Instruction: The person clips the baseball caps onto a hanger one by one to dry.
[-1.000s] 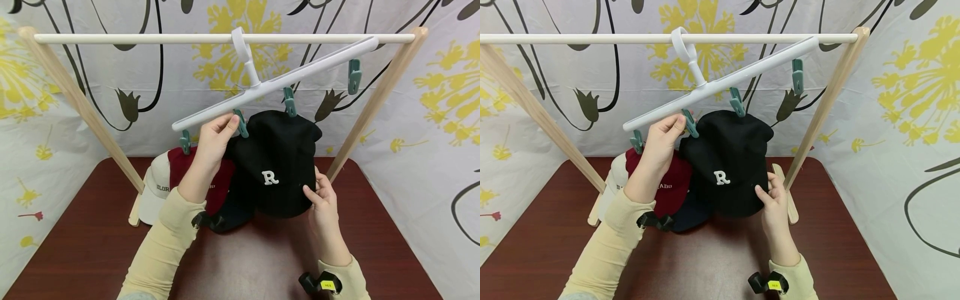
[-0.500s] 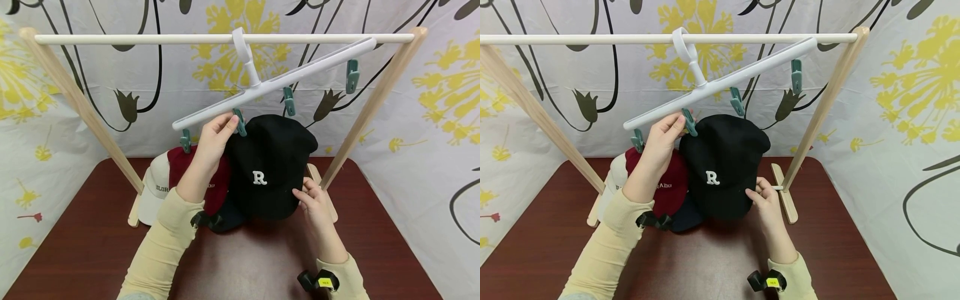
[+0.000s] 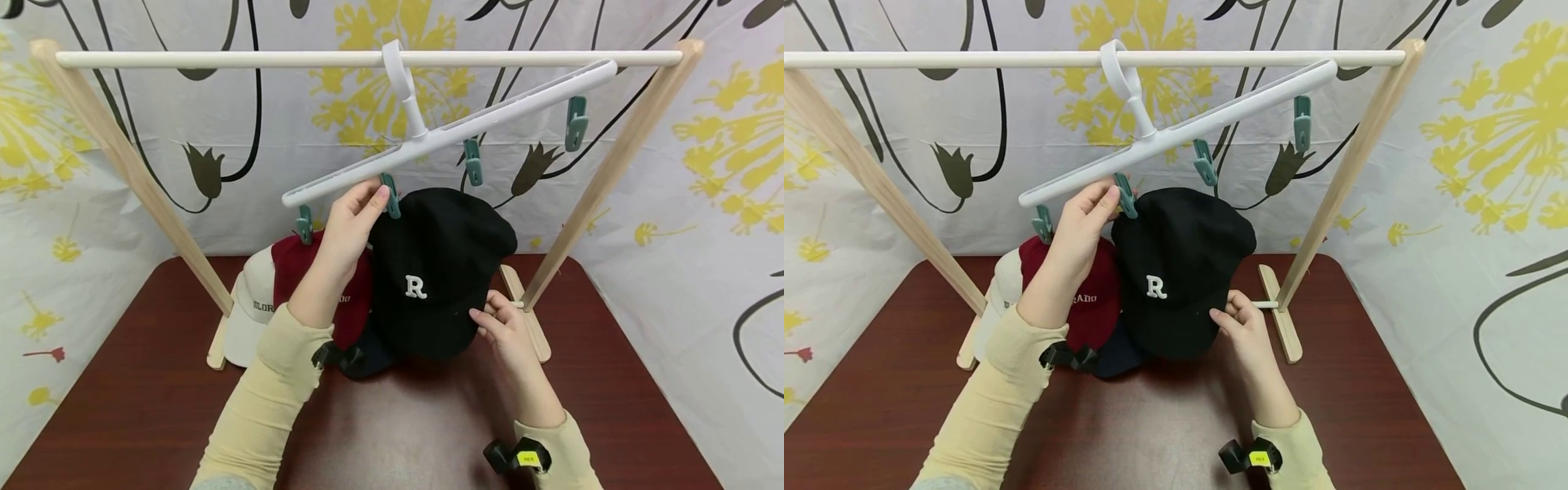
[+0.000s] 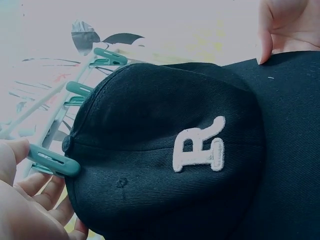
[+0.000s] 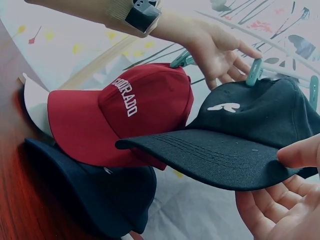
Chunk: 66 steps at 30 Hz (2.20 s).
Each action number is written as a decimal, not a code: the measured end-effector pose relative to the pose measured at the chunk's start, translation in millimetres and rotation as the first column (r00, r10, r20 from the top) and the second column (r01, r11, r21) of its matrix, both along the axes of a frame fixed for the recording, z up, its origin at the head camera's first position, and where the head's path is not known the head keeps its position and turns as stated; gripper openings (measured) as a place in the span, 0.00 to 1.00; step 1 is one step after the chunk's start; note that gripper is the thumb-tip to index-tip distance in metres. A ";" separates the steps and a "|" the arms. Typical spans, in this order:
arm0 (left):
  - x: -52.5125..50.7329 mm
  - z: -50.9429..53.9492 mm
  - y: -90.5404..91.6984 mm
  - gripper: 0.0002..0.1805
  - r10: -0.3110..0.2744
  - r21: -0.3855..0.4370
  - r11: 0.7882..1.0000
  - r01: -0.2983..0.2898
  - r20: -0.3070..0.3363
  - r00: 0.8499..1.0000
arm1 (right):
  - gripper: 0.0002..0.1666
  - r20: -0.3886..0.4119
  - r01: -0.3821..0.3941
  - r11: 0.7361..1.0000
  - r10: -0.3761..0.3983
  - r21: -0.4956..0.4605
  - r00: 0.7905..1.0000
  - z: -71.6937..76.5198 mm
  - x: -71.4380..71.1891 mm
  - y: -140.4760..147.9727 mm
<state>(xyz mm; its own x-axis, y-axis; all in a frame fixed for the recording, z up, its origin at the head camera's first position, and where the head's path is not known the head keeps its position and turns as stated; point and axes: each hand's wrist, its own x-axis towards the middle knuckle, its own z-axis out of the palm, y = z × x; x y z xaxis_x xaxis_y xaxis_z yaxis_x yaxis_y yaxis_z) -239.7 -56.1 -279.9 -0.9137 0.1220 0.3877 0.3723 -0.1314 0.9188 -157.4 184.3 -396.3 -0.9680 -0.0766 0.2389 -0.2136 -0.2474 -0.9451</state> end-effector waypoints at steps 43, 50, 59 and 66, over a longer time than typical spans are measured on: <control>22.2 -20.9 -26.7 0.19 0.018 -0.002 1.000 -0.018 -0.025 1.000 | 0.01 -0.024 0.086 0.995 -0.085 0.046 0.996 2.2 2.0 18.9; 27.1 -23.6 -34.5 0.18 0.022 0.007 1.000 -0.022 -0.034 0.999 | 0.04 -0.043 0.161 0.987 -0.161 0.011 0.986 5.4 4.1 23.7; 34.2 -29.3 -43.5 0.17 0.051 0.014 0.999 -0.051 -0.052 0.997 | 0.05 -0.055 0.253 0.967 -0.253 -0.010 0.966 12.2 9.3 23.3; 42.6 -32.6 -53.0 0.15 0.059 0.032 0.998 -0.057 -0.067 0.996 | 0.03 -0.094 0.297 0.955 -0.297 -0.013 0.950 19.3 15.5 19.3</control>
<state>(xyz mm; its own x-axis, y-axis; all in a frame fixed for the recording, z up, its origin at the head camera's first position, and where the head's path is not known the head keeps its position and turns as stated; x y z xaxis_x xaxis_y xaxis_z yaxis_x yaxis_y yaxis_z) -197.1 -109.1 -312.5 -0.8905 0.0575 0.4513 0.4410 -0.1347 0.8873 -141.9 203.5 -377.0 -0.9204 0.2109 0.3293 -0.3645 -0.1576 -0.9178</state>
